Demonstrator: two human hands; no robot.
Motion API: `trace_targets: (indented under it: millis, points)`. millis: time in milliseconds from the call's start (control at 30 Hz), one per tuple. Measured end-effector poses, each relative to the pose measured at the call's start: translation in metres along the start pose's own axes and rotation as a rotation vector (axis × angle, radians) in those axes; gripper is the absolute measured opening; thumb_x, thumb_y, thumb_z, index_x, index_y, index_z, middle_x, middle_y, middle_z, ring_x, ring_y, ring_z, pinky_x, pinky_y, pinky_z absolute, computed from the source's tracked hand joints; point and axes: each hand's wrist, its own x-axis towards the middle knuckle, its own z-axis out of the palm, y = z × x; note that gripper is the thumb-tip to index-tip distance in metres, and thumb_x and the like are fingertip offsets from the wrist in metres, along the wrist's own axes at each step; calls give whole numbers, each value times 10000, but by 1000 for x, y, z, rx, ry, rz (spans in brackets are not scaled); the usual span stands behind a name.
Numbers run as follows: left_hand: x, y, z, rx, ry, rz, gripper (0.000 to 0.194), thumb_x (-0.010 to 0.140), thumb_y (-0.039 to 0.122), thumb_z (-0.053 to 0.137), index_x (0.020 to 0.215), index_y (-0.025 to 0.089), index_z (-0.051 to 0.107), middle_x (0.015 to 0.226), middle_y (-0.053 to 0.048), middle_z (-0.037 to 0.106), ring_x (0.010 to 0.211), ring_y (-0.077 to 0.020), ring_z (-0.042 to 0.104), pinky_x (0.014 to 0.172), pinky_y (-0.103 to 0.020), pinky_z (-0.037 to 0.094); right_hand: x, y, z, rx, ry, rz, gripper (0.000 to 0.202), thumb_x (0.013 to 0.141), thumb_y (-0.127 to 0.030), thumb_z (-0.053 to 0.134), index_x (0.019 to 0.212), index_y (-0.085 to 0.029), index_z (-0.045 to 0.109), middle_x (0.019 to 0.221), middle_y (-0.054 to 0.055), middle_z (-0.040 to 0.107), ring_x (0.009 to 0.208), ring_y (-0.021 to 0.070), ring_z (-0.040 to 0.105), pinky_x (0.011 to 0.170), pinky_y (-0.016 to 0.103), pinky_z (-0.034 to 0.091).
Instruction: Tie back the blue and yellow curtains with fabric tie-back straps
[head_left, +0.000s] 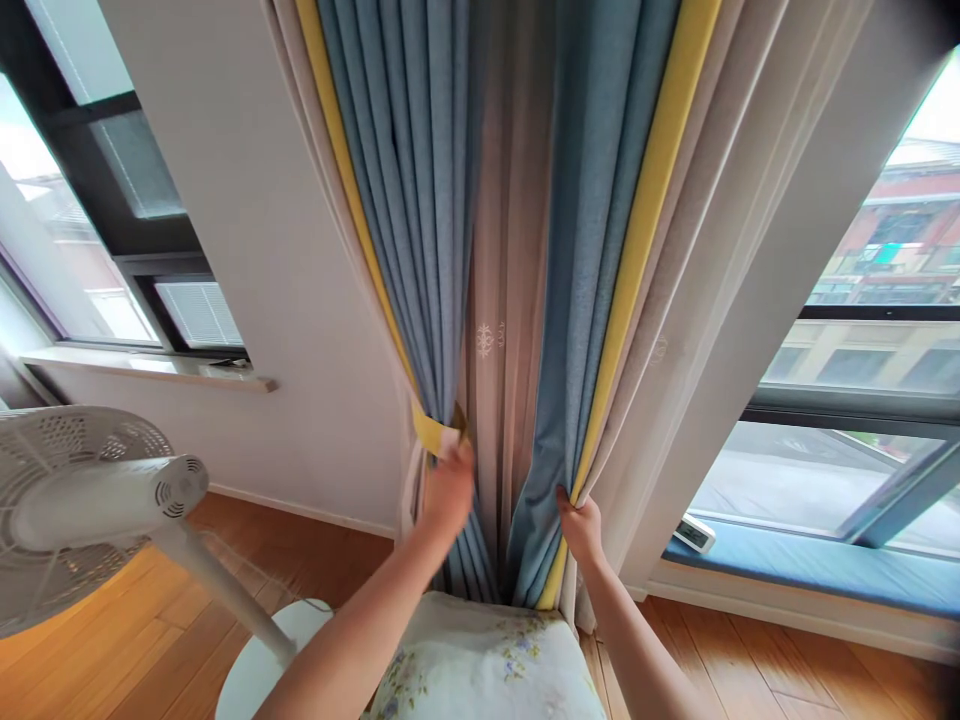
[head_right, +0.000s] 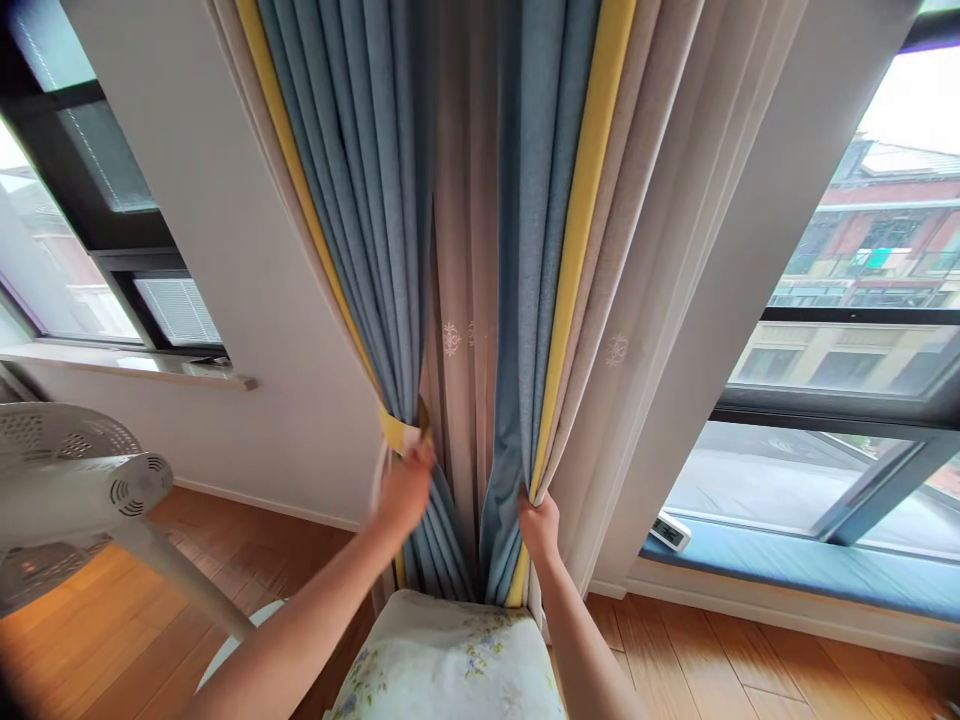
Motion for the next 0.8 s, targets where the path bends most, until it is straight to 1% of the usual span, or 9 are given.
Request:
trace_targets:
  millis: [67, 100, 133, 200, 333, 433, 567, 700, 800]
  points:
    - [-24, 11, 31, -23, -239, 221, 271, 795, 119, 318, 957, 173, 529, 810, -110, 633, 735, -226, 611, 614, -308, 446, 0, 0, 0, -3, -2, -5, 345, 611, -510, 480, 555, -170, 476, 513, -7, 461, 533, 141, 404, 540, 274, 360]
    - [-33, 15, 44, -22, -303, 297, 283, 794, 110, 310, 943, 180, 540, 813, -101, 639, 738, -223, 614, 618, -306, 448, 0, 0, -1, -3, -6, -7, 348, 608, -514, 485, 558, -169, 481, 514, -5, 467, 534, 143, 407, 541, 276, 363]
    - [-40, 17, 52, -36, -313, 306, 294, 801, 120, 301, 972, 186, 531, 815, -92, 642, 738, -216, 615, 626, -303, 450, 0, 0, -1, -3, -11, -10, 351, 606, -516, 489, 563, -168, 489, 516, -1, 474, 537, 146, 414, 544, 279, 368]
    - [-45, 19, 57, -78, -284, 296, 325, 813, 147, 300, 1075, 200, 485, 843, -80, 644, 751, -201, 615, 650, -296, 450, -1, 0, -3, -3, -17, -17, 353, 608, -516, 491, 576, -165, 508, 526, 9, 495, 550, 157, 434, 550, 284, 377]
    - [-29, 25, 35, -157, -169, 260, 434, 800, 185, 360, 1232, 222, 342, 807, -50, 641, 724, -181, 608, 659, -273, 435, -1, 0, -6, 8, -11, -13, 344, 624, -489, 480, 607, -151, 546, 556, 29, 537, 582, 175, 473, 569, 297, 398]
    - [-7, 30, 17, -184, -121, 149, 397, 799, 199, 352, 1195, 204, 372, 679, -31, 620, 635, -175, 596, 597, -256, 416, -1, -1, -8, 30, -23, -17, 326, 614, -462, 499, 635, -142, 563, 599, 37, 566, 605, 183, 492, 598, 308, 414]
    - [18, 32, -3, -309, -101, 30, 324, 794, 212, 350, 1108, 184, 424, 677, -36, 613, 605, -177, 586, 551, -251, 397, -1, -3, -14, 69, -63, -17, 323, 595, -450, 531, 661, -138, 577, 654, 53, 598, 638, 198, 512, 615, 318, 427]
    - [36, 43, -10, -354, -110, 119, 298, 788, 172, 350, 1062, 204, 462, 726, -36, 627, 681, -177, 602, 610, -256, 412, -6, -4, -21, 94, -84, -33, 324, 584, -447, 570, 687, -140, 595, 662, 52, 611, 638, 205, 524, 604, 321, 439]
    - [48, 62, 0, -381, -133, 262, 301, 766, 136, 396, 1039, 213, 495, 818, -44, 641, 785, -182, 603, 680, -264, 426, -13, -2, -26, 87, -127, -48, 332, 577, -469, 595, 662, -148, 594, 635, 44, 608, 614, 204, 530, 587, 320, 444]
